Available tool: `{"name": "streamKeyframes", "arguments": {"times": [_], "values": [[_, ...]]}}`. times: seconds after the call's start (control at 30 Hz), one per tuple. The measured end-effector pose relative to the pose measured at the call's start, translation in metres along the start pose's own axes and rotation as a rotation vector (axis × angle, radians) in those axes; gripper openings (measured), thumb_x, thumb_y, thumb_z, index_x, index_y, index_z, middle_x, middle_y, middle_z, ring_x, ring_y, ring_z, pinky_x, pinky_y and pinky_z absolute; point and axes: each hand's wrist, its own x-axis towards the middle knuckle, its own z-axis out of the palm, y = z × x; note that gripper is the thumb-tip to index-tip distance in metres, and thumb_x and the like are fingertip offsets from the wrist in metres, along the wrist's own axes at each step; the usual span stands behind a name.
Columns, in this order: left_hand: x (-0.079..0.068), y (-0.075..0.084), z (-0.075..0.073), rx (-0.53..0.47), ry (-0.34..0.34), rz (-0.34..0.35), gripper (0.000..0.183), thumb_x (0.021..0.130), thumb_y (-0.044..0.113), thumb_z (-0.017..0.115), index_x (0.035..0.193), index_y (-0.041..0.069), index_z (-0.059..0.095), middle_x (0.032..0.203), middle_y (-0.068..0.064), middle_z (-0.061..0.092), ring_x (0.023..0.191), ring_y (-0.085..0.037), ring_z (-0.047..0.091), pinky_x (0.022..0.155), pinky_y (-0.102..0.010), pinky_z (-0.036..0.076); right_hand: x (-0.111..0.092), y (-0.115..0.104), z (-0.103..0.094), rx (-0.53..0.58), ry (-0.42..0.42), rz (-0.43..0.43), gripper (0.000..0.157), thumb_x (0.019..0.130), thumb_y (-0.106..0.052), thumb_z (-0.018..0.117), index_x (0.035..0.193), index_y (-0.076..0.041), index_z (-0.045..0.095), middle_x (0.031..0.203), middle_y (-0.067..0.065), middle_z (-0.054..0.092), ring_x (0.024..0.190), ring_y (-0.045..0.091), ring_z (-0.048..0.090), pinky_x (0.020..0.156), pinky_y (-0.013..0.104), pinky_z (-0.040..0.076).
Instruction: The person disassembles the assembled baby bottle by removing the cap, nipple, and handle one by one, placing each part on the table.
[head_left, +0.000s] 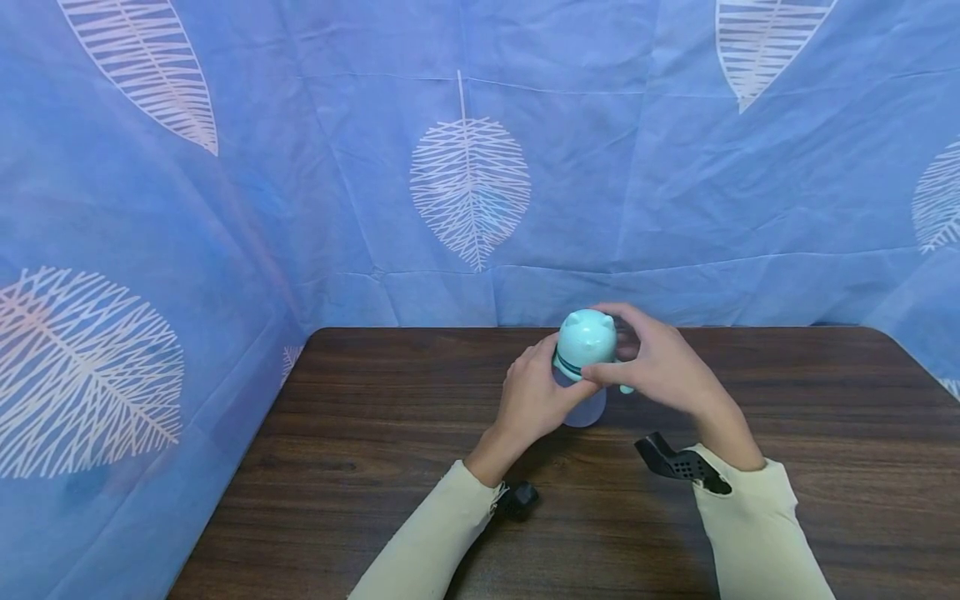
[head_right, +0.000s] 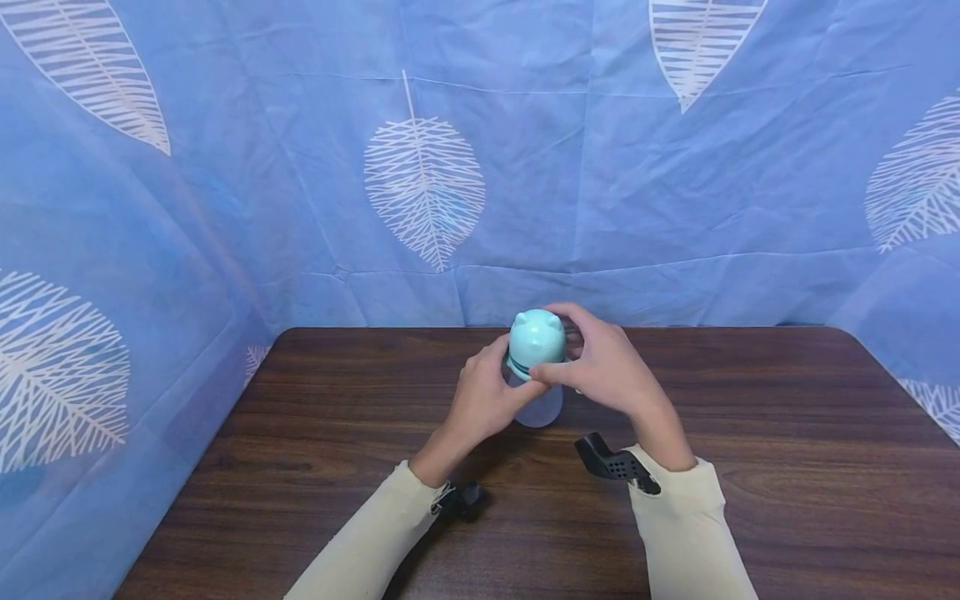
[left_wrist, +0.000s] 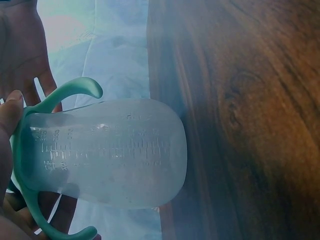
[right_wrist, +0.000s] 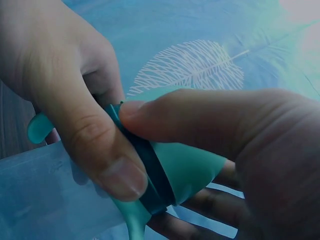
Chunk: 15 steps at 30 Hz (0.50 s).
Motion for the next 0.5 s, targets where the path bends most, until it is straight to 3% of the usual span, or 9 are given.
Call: {"name": "streamKeyframes", "arguments": {"times": [0.5], "values": [[0.0011, 0.0020, -0.0005, -0.002, 0.003, -0.001, 0.067, 0.096, 0.041, 0.088, 0.147, 0.004, 0.066, 0.127, -0.009, 0.076, 0.110, -0.023, 0.073, 0.088, -0.041, 0.060, 0.0012, 0.0008, -0.0014, -0.017, 0.013, -0.002, 0.082, 0.094, -0.028, 0.090, 0.163, -0.010, 0.048, 0.149, 0.025, 0.059, 0.128, 0.052, 0.067, 0.078, 0.047, 0.062]]}}
